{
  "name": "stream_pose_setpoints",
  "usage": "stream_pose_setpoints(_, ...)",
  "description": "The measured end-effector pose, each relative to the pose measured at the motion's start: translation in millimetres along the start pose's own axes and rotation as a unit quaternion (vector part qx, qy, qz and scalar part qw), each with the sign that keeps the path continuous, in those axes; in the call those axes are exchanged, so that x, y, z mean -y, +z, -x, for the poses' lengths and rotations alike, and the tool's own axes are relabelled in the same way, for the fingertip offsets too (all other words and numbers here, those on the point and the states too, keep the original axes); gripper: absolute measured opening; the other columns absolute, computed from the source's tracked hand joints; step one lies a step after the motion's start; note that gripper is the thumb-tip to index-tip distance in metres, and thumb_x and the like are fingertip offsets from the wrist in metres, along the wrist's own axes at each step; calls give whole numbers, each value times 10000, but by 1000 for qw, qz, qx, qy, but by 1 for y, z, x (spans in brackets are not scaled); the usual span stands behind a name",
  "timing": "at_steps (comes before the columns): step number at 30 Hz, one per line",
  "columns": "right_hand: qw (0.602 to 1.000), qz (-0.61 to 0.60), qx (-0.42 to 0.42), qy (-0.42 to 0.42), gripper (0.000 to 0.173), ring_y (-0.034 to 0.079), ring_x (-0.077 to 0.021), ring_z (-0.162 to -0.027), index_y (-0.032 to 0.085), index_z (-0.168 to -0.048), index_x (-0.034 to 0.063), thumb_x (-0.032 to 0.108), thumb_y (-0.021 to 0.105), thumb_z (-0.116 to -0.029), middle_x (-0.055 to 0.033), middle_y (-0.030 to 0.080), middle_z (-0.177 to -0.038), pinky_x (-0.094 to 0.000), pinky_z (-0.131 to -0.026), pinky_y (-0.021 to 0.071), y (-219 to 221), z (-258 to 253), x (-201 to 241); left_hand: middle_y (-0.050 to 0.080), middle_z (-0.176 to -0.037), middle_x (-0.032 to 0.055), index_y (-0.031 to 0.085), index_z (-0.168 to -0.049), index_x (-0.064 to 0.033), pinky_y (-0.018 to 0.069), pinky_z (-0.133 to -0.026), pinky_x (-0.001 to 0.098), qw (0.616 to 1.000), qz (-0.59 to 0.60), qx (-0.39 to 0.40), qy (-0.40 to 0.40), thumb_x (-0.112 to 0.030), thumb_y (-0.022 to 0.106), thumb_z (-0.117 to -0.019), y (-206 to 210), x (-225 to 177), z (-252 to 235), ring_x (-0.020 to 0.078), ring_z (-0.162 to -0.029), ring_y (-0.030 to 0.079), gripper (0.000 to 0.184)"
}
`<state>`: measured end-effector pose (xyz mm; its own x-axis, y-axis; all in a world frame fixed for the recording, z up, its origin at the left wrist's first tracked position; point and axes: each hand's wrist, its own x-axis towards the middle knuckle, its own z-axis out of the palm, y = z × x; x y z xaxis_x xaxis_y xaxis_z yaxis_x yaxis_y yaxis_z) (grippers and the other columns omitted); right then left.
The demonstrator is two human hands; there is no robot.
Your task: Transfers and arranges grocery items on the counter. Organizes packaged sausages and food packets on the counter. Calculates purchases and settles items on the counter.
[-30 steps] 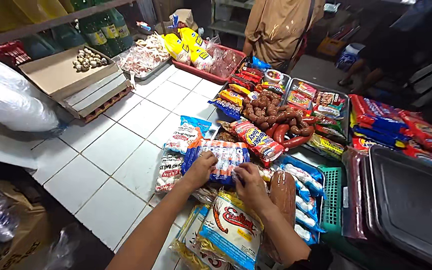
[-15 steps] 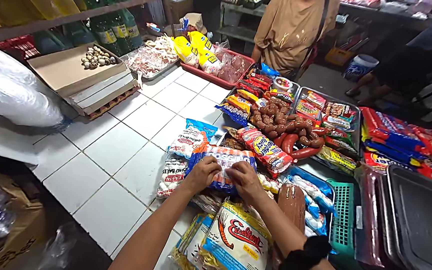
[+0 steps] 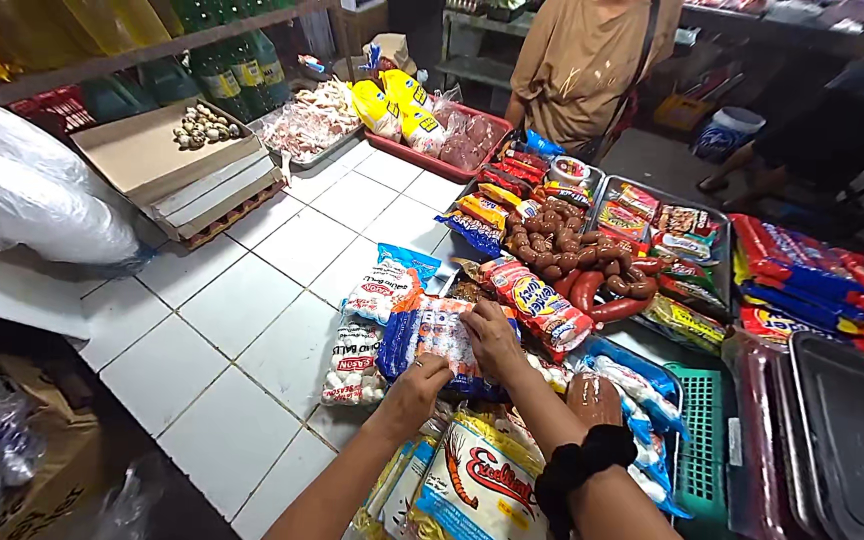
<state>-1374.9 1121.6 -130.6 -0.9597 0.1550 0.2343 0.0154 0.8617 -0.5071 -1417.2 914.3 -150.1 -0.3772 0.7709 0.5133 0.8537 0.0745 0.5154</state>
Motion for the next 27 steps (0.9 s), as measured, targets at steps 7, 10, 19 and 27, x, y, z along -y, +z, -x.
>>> stream_pose_setpoints(7,987,-64,-21,-149,166,682,-295,-1060,757,-980,20,24,594,-947,-137,725,-1010,-399,-982,545,0,58,20,705,-1127,229,734,-1053,58,517,-1023,483,996,10,41,-74,-34,540,-997,2,43,-53,384,-1121,671,222)
stream_pose_setpoints(10,986,-53,-20,-157,173,685,-289,-1072,757,-987,37,-4,599,-927,-124,727,-1010,-389,-989,549,-4,63,21,690,-1095,216,734,-1028,27,500,-983,548,993,24,54,-98,-80,561,-993,9,44,-64,406,-1090,652,207)
stream_pose_setpoints(19,998,-17,-3,53,364,525,-399,-1379,684,-1304,-6,34,464,-1017,-238,601,-1415,-479,-1179,394,-24,32,-36,687,-1249,202,715,-1181,34,516,-1028,508,996,18,78,-48,-21,579,-969,15,0,-33,388,-1194,648,258)
stream_pose_setpoints(27,997,-33,-52,-36,266,608,-347,-1298,752,-1165,9,81,550,-1008,-195,681,-1304,-435,-1118,479,-27,93,-10,529,-1504,202,643,-1358,-16,301,-1231,473,960,39,180,-210,-33,430,-1042,-1,24,-75,346,-1457,438,382)
